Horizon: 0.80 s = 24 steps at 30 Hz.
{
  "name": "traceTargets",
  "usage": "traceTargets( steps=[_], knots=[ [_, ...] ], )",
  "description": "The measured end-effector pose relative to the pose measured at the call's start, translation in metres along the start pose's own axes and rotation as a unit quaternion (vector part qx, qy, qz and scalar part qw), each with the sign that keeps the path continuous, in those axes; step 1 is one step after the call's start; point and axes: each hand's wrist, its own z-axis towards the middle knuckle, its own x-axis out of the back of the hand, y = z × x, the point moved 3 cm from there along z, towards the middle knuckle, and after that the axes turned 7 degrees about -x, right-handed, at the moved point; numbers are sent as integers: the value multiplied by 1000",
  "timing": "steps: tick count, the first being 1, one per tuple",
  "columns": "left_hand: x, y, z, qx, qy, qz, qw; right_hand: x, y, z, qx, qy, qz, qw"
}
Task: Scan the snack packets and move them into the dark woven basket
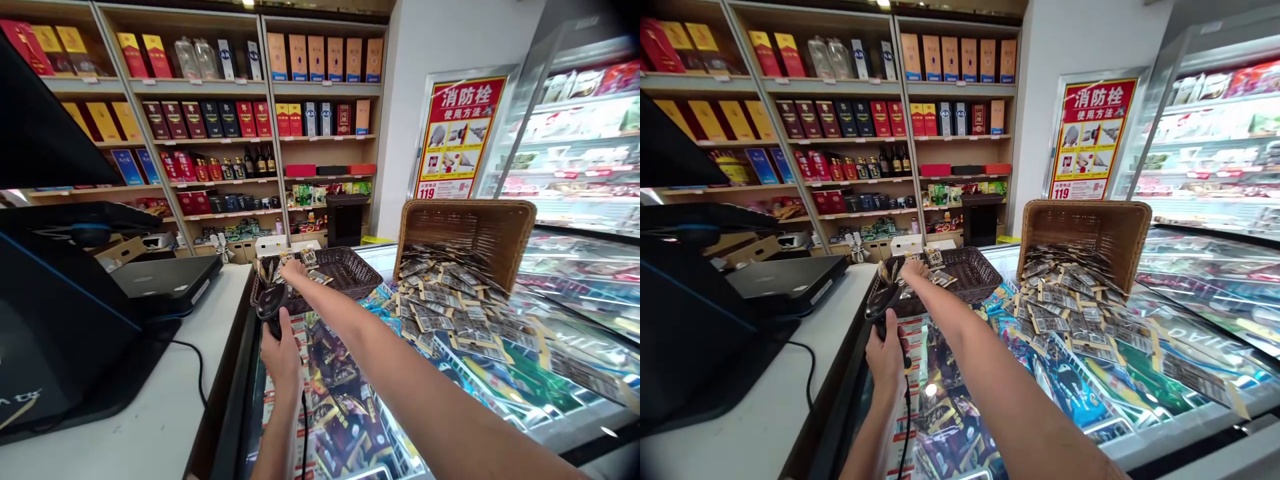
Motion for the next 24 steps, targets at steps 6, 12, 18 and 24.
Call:
traceTargets(
  steps=[6, 12, 18, 24],
  knots=[
    [-4, 7, -4, 0, -2, -16, 1000, 47, 13, -16, -28, 22, 7, 999],
    [-17, 16, -13, 17, -36, -124, 991, 151, 68, -63, 6, 82, 149, 985],
    [-36, 21, -29, 32, -136, -189, 972, 232, 145, -128, -17, 94, 259, 961],
    [-46, 27, -45, 43, -340, -176, 923, 260, 198, -148, -55, 141, 295, 943]
  ],
)
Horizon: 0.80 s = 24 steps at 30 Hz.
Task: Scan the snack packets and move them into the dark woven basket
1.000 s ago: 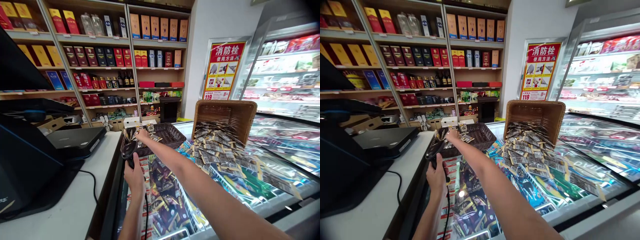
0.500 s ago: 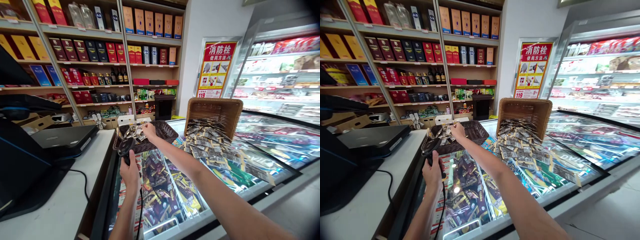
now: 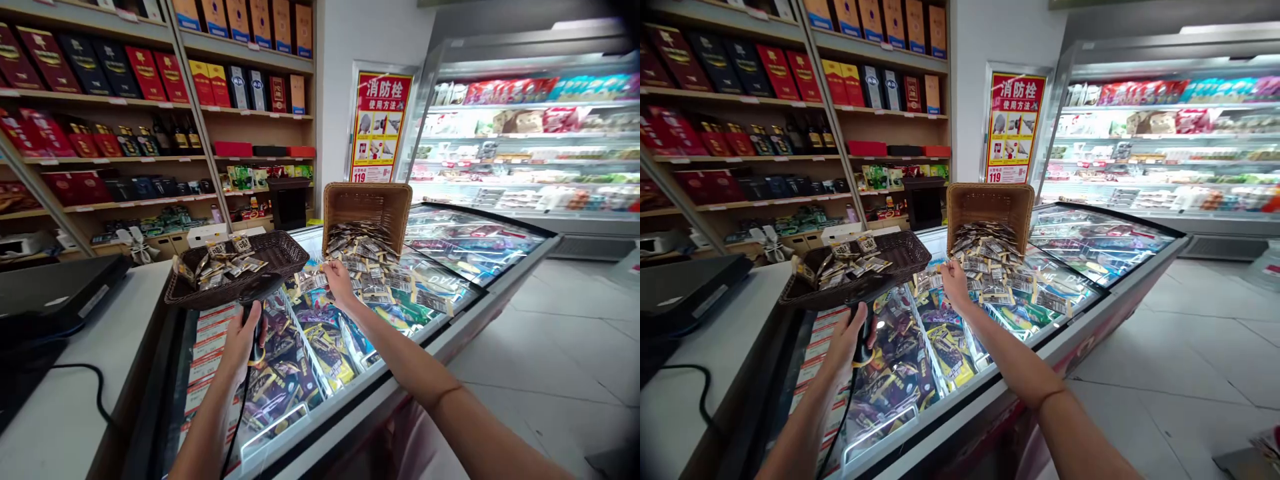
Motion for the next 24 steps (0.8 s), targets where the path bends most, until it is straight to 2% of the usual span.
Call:
traceTargets(
  steps=[3, 6, 11, 20, 24],
  knots=[
    [-3, -1, -3, 14, -86, 37, 996, 8, 11, 7, -44, 14, 30, 998],
    [-3, -1, -3, 20, -128, 64, 990, 14, 13, 14, -73, 8, 61, 995],
    [-2, -2, -2, 32, -135, 81, 987, 26, 9, 21, -117, 17, 95, 988],
    [15, -12, 2, 42, -169, 119, 978, 31, 3, 18, -101, 9, 82, 991],
    [20, -13, 4, 43, -165, 113, 979, 31, 0, 16, -95, 6, 73, 993]
  ],
)
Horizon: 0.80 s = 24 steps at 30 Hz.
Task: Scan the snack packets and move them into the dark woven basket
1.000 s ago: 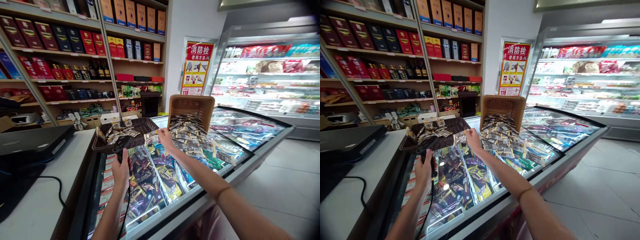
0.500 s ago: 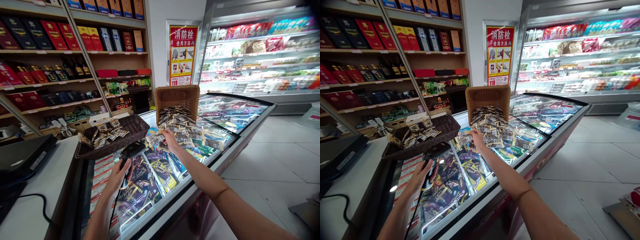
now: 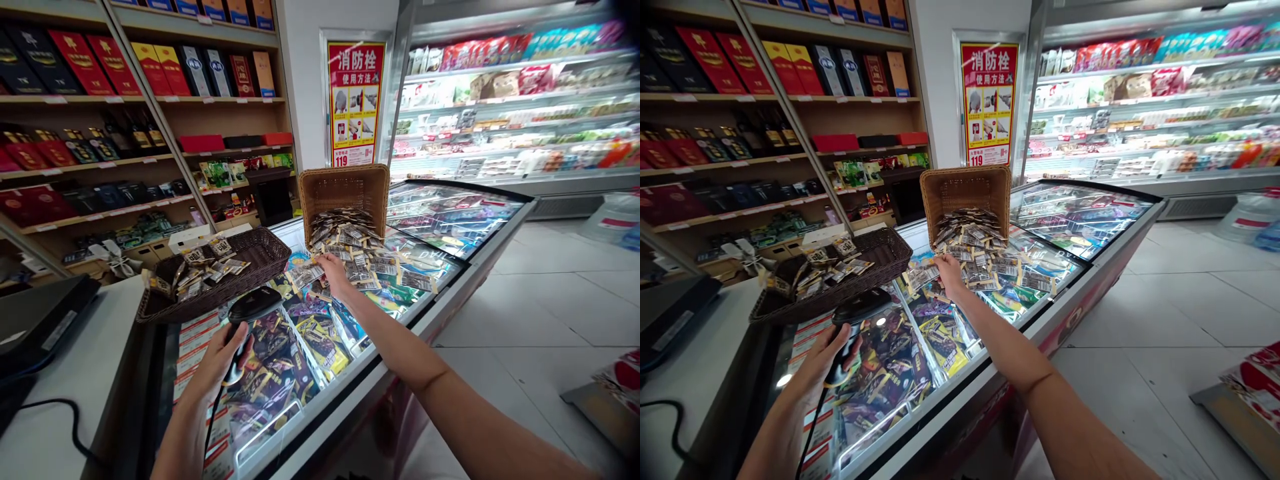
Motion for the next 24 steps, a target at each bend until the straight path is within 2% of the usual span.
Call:
traceTargets(
  steps=[14, 24],
  knots=[
    [0, 2, -1, -1, -4, 16, 1000, 1, -2, -2, 5, -10, -2, 1000],
    [1, 0, -1, 28, -43, 19, 999, 0, -3, -4, 5, -12, -30, 999]
  ],
)
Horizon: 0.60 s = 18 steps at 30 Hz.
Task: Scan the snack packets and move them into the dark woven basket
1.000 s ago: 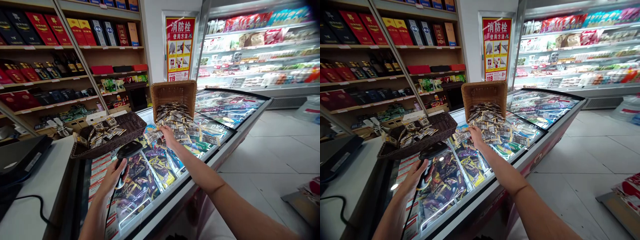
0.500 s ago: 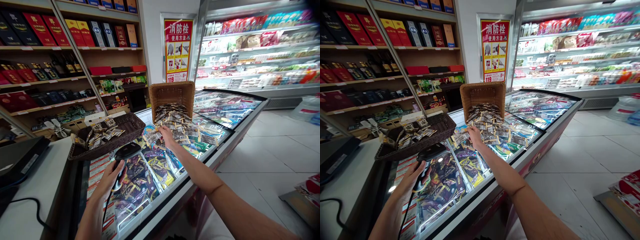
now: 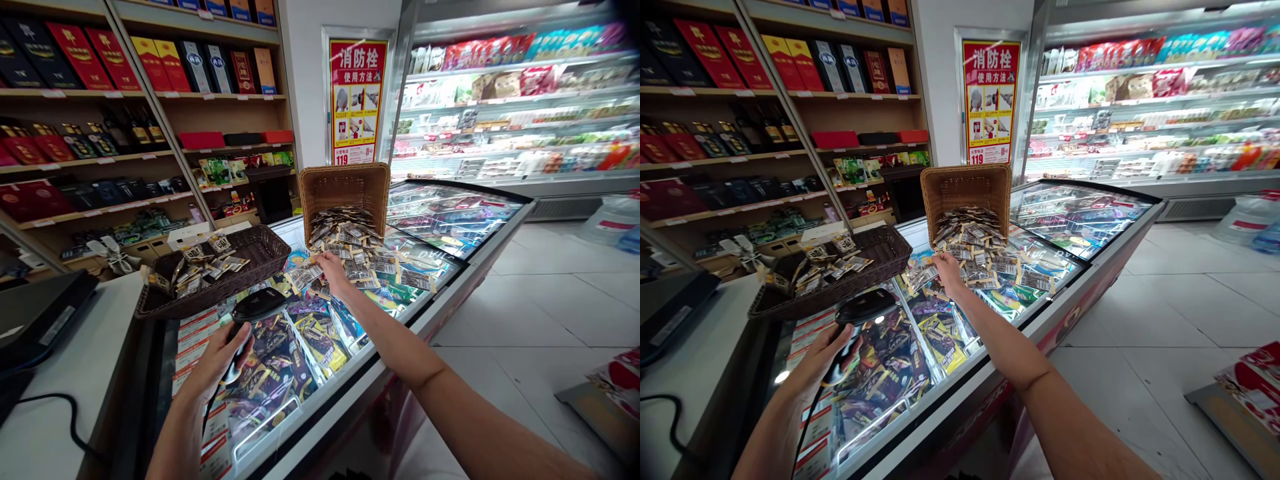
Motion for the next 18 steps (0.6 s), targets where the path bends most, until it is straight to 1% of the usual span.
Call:
traceTargets(
  steps=[9, 12, 15, 18],
  knots=[
    [1, 3, -2, -3, -7, -5, 1000, -1, 0, -1, -10, -7, 13, 1000],
    [0, 2, 0, 3, 6, 0, 1000, -4, -2, -3, -19, -3, 13, 1000],
    [-2, 6, -1, -6, 21, 6, 1000, -10, -1, -4, -31, -4, -4, 1000],
    [-4, 14, -4, -22, 42, 17, 999, -14, 0, -2, -4, -3, -24, 1000]
  ],
)
